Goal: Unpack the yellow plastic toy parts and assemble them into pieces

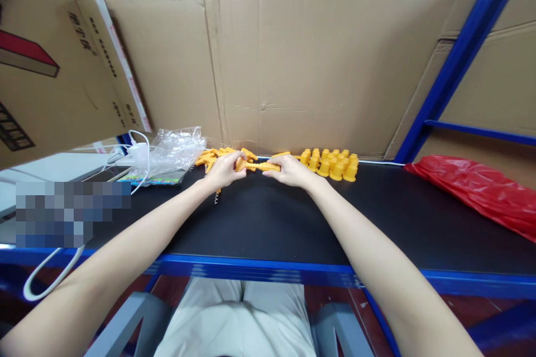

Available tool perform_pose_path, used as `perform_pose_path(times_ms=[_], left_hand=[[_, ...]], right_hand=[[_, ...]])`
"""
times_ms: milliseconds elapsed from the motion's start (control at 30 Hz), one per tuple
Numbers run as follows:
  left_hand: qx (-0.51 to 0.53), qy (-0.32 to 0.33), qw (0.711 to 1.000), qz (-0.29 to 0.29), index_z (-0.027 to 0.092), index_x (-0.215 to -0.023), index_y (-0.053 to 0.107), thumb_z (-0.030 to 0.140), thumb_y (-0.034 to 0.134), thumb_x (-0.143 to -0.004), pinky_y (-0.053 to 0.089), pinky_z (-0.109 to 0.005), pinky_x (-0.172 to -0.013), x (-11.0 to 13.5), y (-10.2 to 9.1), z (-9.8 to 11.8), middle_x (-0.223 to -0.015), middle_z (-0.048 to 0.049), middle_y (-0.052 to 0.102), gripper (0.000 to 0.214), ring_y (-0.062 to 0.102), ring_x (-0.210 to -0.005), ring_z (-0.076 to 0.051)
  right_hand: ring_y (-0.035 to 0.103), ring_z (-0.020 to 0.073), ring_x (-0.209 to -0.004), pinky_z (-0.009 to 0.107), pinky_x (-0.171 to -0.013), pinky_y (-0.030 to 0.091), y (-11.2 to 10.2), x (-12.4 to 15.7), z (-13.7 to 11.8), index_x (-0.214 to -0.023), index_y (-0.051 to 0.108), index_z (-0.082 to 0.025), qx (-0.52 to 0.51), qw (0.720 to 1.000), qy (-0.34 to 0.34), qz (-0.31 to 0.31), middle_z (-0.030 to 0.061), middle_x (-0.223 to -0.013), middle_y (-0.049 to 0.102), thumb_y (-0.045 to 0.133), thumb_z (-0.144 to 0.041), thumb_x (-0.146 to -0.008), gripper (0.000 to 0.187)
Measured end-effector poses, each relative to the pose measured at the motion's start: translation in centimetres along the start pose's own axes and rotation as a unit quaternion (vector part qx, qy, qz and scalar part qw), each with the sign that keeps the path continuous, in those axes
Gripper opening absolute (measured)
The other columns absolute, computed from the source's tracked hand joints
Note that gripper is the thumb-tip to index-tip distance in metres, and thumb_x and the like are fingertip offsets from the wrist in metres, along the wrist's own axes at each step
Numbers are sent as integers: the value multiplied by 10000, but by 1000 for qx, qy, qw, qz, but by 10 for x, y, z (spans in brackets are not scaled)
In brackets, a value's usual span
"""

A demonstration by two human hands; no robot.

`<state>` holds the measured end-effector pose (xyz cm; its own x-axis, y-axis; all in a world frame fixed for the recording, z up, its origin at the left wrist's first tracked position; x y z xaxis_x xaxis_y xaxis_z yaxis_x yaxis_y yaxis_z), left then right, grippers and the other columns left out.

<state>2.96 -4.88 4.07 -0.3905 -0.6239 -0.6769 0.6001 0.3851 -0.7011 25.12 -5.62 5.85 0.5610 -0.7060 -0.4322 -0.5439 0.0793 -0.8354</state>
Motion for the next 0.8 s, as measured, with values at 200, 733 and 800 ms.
perform_pose_path(times_ms=[200, 733, 800], left_hand=[[-3, 20, 1000, 11, 191, -928, 541, 168, 580, -717, 413, -242, -696, 1, 0, 3, -784, 2, 604, 216, 557, -711, -144], [-44, 43, 998, 10, 172, -951, 540, 158, 573, -732, 439, -282, -738, 3, -2, 4, -895, -57, 644, 222, 602, -800, -181], [-47, 42, 998, 10, 176, -950, 541, 154, 576, -727, 441, -284, -741, 3, -2, 4, -903, -54, 645, 227, 604, -804, -181]], right_hand=[[365, 76, -494, 235, -478, 273, -8, 2, -11, -850, 699, -127, -97, 993, 56, -22, -4, -619, 554, 624, -512, -729, 410], [412, 84, -478, 253, -485, 322, 1, -3, -6, -663, 645, -138, -266, 958, 100, -39, -21, -515, 494, 657, -527, -685, 390], [408, 83, -477, 252, -484, 317, 3, -3, -5, -625, 622, -141, -276, 955, 100, -46, -24, -508, 485, 649, -537, -694, 403]])
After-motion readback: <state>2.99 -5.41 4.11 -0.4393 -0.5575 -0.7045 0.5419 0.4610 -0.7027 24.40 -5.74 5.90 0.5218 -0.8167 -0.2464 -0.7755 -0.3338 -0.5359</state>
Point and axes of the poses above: each hand's wrist, its own x-axis away from the middle knuckle, its own y-axis out of the palm, z = x × y, the point moved 1 cm from there along -x, towards the middle knuckle
